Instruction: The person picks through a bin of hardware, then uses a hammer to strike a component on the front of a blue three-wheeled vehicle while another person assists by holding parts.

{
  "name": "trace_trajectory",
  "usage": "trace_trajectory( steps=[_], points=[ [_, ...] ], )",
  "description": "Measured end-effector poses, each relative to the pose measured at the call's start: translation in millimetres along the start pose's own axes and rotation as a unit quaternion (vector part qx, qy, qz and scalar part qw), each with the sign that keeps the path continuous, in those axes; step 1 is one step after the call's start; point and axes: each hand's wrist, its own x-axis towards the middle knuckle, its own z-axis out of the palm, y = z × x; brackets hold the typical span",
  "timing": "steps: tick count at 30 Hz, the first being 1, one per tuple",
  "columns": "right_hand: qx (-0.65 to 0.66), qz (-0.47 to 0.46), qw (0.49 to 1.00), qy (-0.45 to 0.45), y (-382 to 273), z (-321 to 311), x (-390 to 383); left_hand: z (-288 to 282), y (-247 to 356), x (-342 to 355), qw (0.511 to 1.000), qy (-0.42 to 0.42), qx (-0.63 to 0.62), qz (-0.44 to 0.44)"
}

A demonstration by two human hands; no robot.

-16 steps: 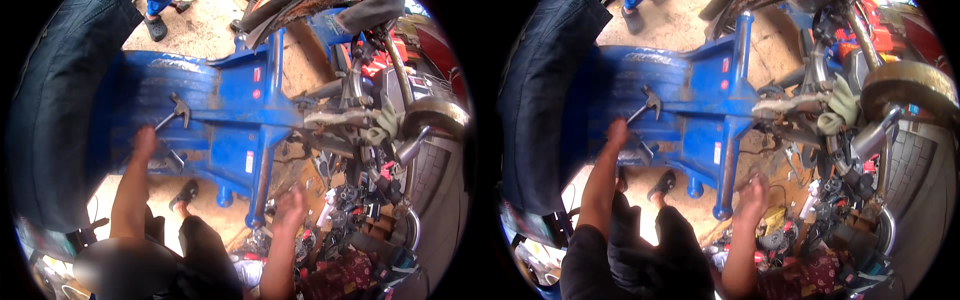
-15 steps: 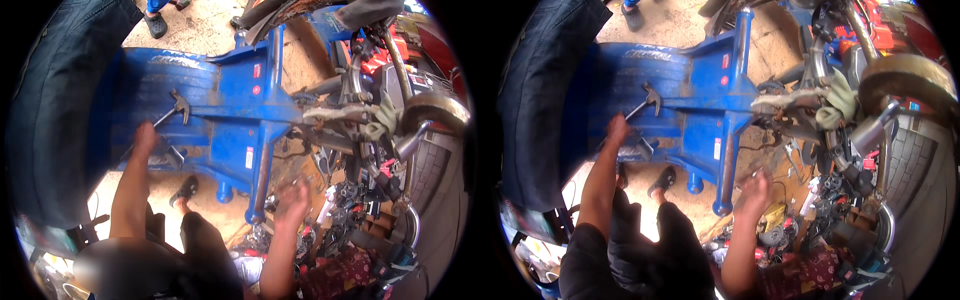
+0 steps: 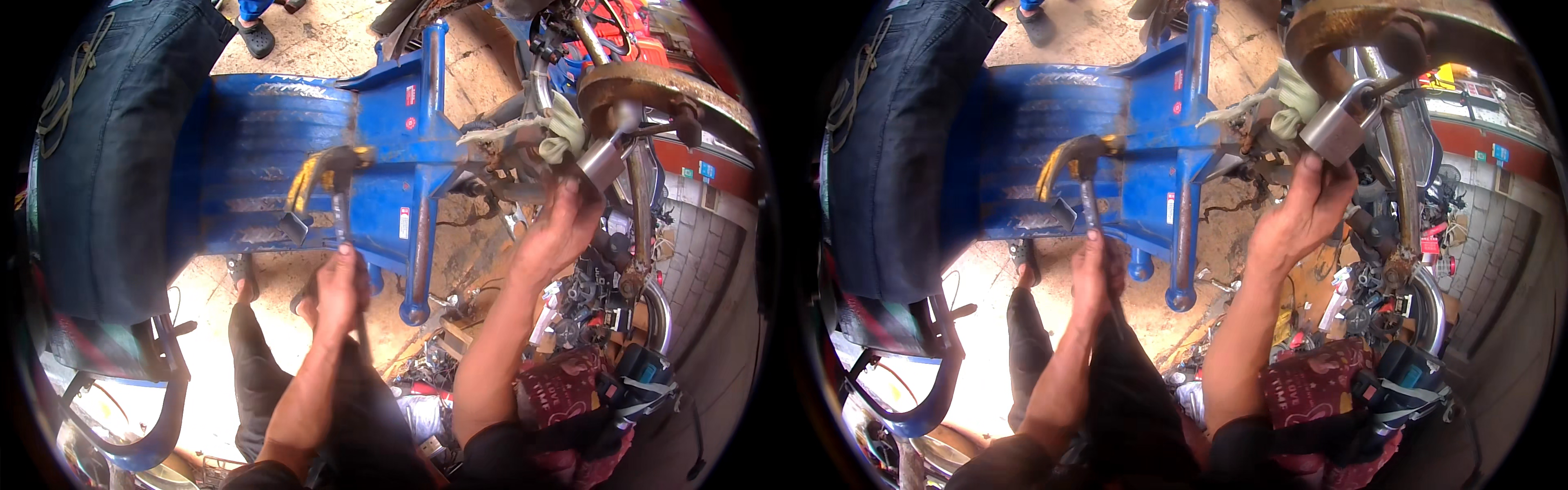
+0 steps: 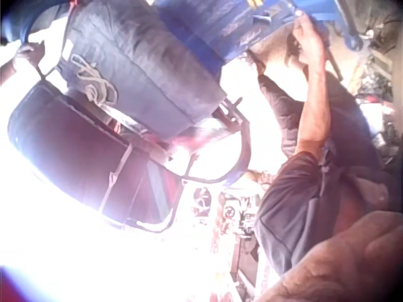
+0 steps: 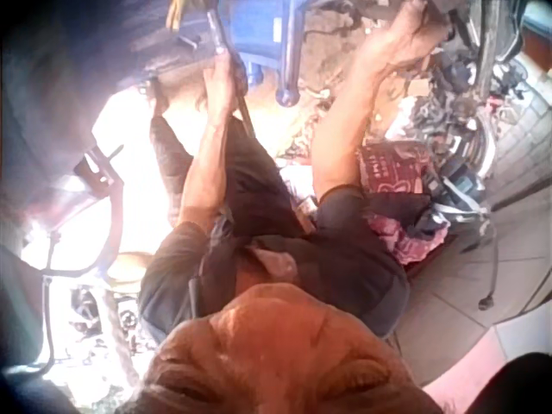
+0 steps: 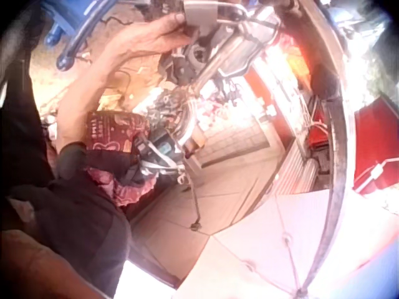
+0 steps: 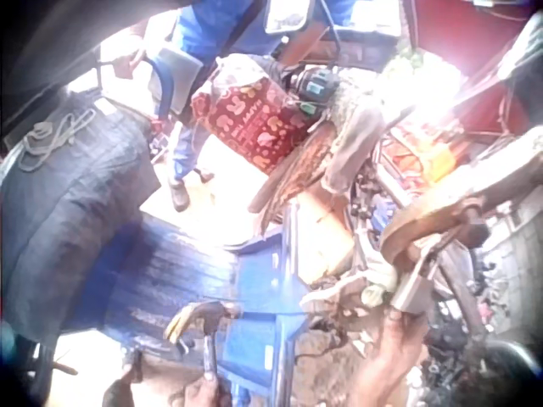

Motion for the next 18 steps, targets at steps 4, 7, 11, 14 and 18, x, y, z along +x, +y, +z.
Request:
trace_trajectory(
  steps=[4, 7, 11, 14, 18],
  points=[
    [-0.105, -0.05, 0.991, -0.061, -2, 0, 20, 51, -5, -8, 0.996, -0.031, -0.084, -0.026],
    [0.028, -0.032, 0.997, -0.06, 20, 0, 30, 63, -22, -1, 0.992, -0.055, -0.116, 0.0],
    [0.14, 0.045, 0.986, -0.074, 36, -5, 36, 78, -35, 0, 0.989, -0.057, -0.129, 0.047],
    [0.151, 0.048, 0.981, -0.108, 36, -7, 37, 83, -36, -2, 0.99, -0.067, -0.101, 0.076],
    [0.16, 0.029, 0.982, -0.097, 40, -7, 35, 92, -46, 2, 0.989, -0.082, -0.096, 0.083]
  ],
)
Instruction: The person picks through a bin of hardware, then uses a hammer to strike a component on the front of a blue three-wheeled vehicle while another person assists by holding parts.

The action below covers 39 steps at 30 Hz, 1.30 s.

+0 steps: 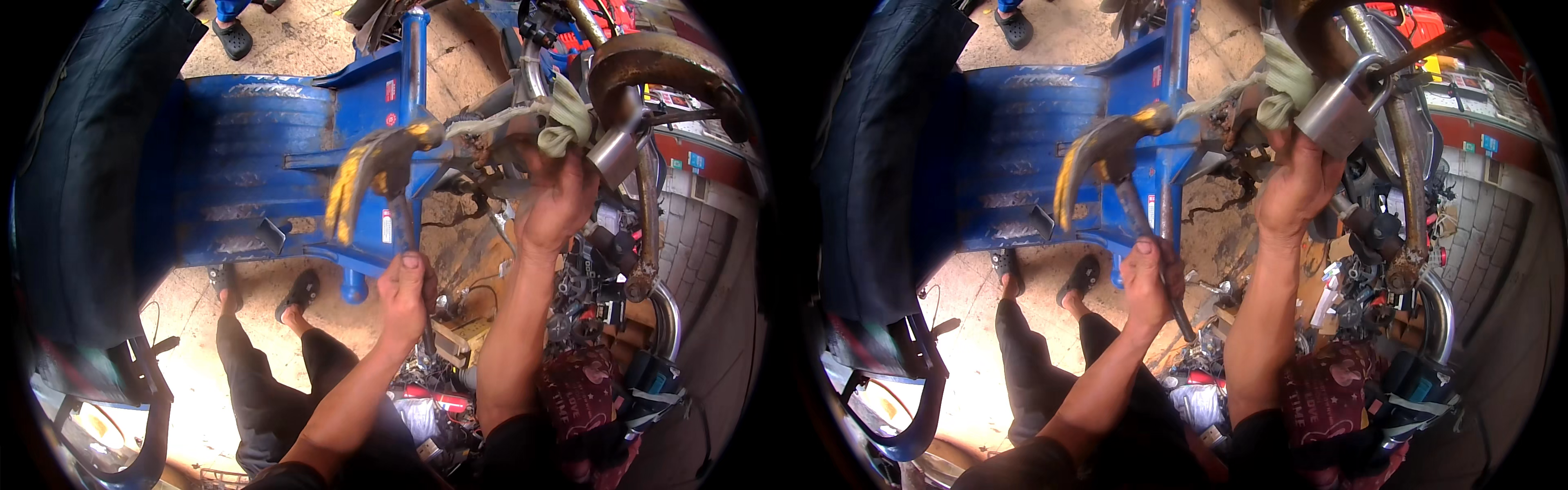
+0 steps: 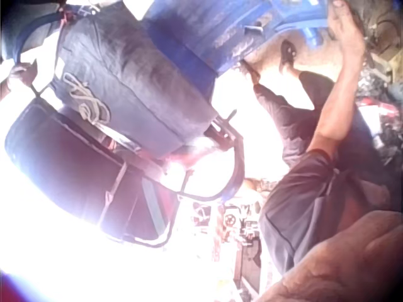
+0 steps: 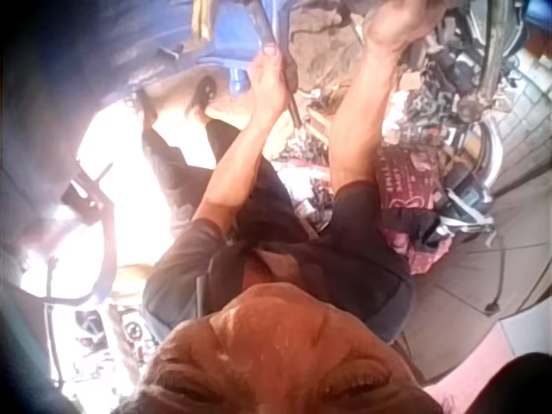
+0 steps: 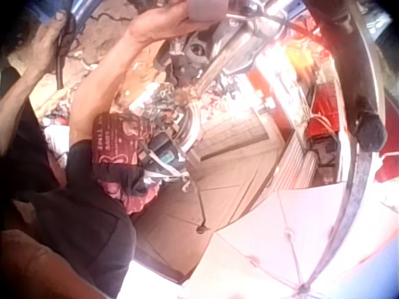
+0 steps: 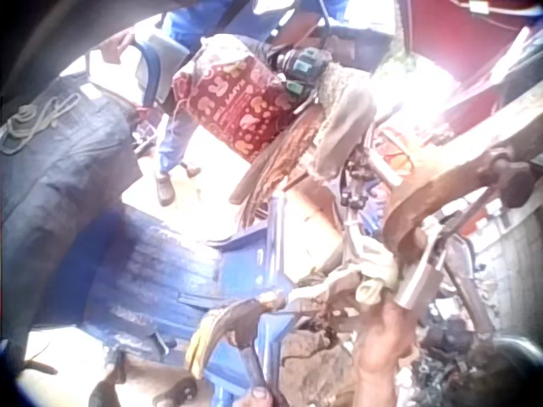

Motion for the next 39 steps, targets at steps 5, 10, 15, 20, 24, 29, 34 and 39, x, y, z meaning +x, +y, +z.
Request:
trace_trajectory(
  steps=[5, 10, 15, 20, 24, 29, 34, 39],
  points=[
    [0.006, 0.019, 1.0, 0.01, -2, 7, -1, 14, 1, 15, 0.997, 0.013, 0.047, -0.055],
    [0.002, 0.022, 1.0, 0.02, 2, 1, -3, 15, -5, 7, 1.0, 0.011, 0.024, 0.015],
    [-0.002, 0.033, 0.999, 0.033, 1, 5, -4, 10, 1, 15, 0.996, 0.002, 0.093, 0.006],
    [-0.002, 0.03, 0.998, 0.053, 1, 8, -8, 12, 5, 24, 0.991, 0.005, 0.126, -0.038],
    [-0.007, 0.03, 0.999, 0.023, 1, 4, -5, 3, 3, 20, 0.996, 0.013, 0.08, 0.033],
    [0.031, 0.038, 0.999, 0.02, -3, 12, -7, -2, 5, 28, 0.992, -0.012, 0.121, -0.021],
    [0.013, 0.089, 0.99, 0.112, -14, 25, -33, -32, 28, 7, 0.99, 0.018, 0.143, -0.006],
    [0.154, 0.342, 0.919, 0.118, -2, 37, -93, -51, 52, -9, 0.985, 0.037, 0.165, -0.042]
  ],
)
